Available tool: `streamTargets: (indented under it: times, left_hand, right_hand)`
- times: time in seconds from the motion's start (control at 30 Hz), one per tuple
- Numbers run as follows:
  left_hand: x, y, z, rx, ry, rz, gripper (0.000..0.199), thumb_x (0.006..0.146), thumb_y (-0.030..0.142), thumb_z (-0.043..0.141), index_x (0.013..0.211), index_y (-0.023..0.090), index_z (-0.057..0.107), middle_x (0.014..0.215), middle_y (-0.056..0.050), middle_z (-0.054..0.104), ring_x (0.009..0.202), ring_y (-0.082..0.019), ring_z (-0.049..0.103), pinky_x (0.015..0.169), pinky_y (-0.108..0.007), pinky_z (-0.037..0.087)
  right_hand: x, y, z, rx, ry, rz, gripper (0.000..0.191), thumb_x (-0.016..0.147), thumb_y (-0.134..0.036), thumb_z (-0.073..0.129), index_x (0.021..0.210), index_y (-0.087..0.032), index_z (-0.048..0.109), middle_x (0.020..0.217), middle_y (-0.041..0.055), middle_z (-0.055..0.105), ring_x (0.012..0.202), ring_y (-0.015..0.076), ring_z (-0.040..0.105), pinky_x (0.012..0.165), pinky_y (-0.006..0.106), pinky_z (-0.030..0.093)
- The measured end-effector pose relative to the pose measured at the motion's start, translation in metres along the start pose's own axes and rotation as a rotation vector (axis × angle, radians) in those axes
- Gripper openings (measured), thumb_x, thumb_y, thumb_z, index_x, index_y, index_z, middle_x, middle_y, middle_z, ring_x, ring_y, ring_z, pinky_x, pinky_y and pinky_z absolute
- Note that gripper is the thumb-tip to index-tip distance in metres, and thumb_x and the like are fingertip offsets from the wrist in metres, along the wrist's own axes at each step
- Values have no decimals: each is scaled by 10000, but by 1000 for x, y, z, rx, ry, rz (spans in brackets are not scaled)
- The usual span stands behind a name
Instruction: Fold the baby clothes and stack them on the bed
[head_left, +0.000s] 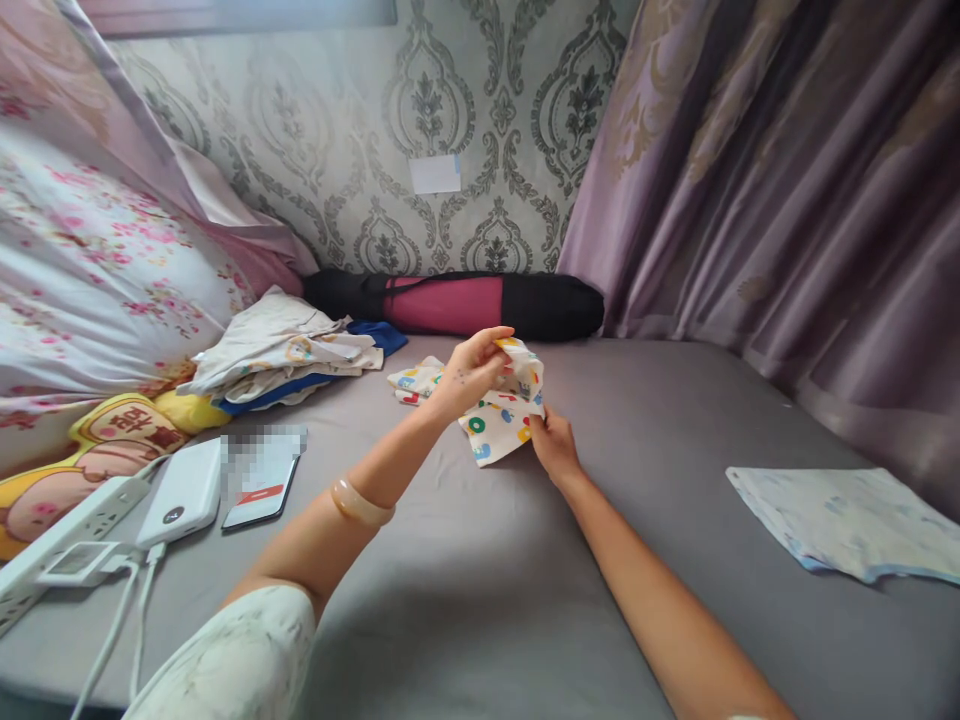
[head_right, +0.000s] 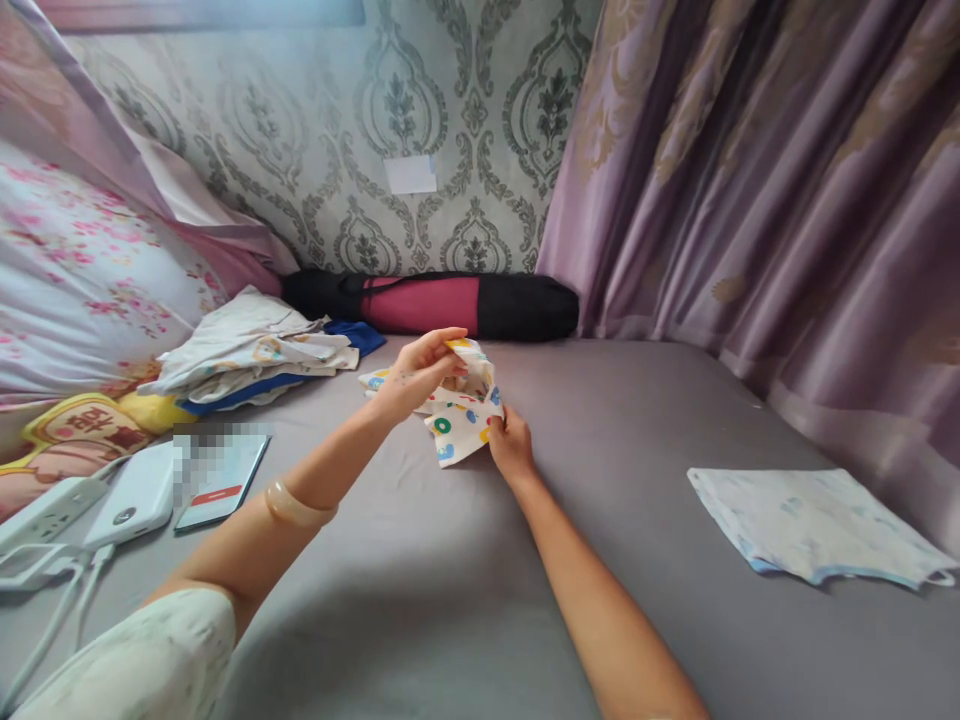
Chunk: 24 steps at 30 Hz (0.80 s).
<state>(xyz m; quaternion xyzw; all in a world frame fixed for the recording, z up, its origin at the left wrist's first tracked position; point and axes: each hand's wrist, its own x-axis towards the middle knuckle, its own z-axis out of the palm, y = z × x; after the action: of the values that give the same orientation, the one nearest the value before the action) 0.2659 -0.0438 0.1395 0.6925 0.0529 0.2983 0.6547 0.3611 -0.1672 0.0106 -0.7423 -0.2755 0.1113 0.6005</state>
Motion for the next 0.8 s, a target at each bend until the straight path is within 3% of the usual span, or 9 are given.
streamTargets:
  times: [0.17,0.27,0.43,0.5,0.63,0.8]
  left_hand:
    - [6,-14,-24,65,195,-24,244,759,232,609,986,143,624,790,-24,687,716,-150,678,653,-249,544]
    - [5,-22,-39,192,274,-28,198,747,250,604,906,144,657,711,-8,653,643,-135,627,584,-227,495]
    - [-1,-26,-54,450,423,31,123,736,287,642,733,170,677,857,-30,644,856,-171,600,762,-258,496]
    - [-2,-25,-57,414,385,46,164,746,338,669,739,174,673,913,-37,655,891,-180,599,778,-261,486]
    - [-5,-26,-57,143,216,-9,357,750,507,705,841,165,658,783,-20,662,705,-137,591,639,-231,451]
    - [-9,-34,-51,-19,87,-86,422,748,547,723,930,172,654,770,-2,669,638,-106,589,563,-191,424]
  right_hand:
    - [14,-2,-25,-27,76,-20,417,799,-253,488,1193,-191,610,998,76,734,866,221,680,765,339,541]
    - [16,-14,-36,-49,56,-56,374,793,-247,494,1140,-191,621,966,72,733,838,203,678,713,305,531]
    - [6,-51,-56,70,-138,0,333,758,-227,486,1043,-182,652,822,44,727,686,176,662,580,257,484]
    - [1,-67,-64,146,-251,46,327,738,-235,514,1026,-184,661,780,26,721,675,175,662,595,261,490]
    - [-9,-90,-77,240,-396,131,276,677,-245,575,919,-193,696,725,4,707,650,165,646,605,256,492]
    - [-13,-98,-82,346,-402,192,217,636,-238,574,800,-193,708,658,1,686,597,166,614,557,252,469]
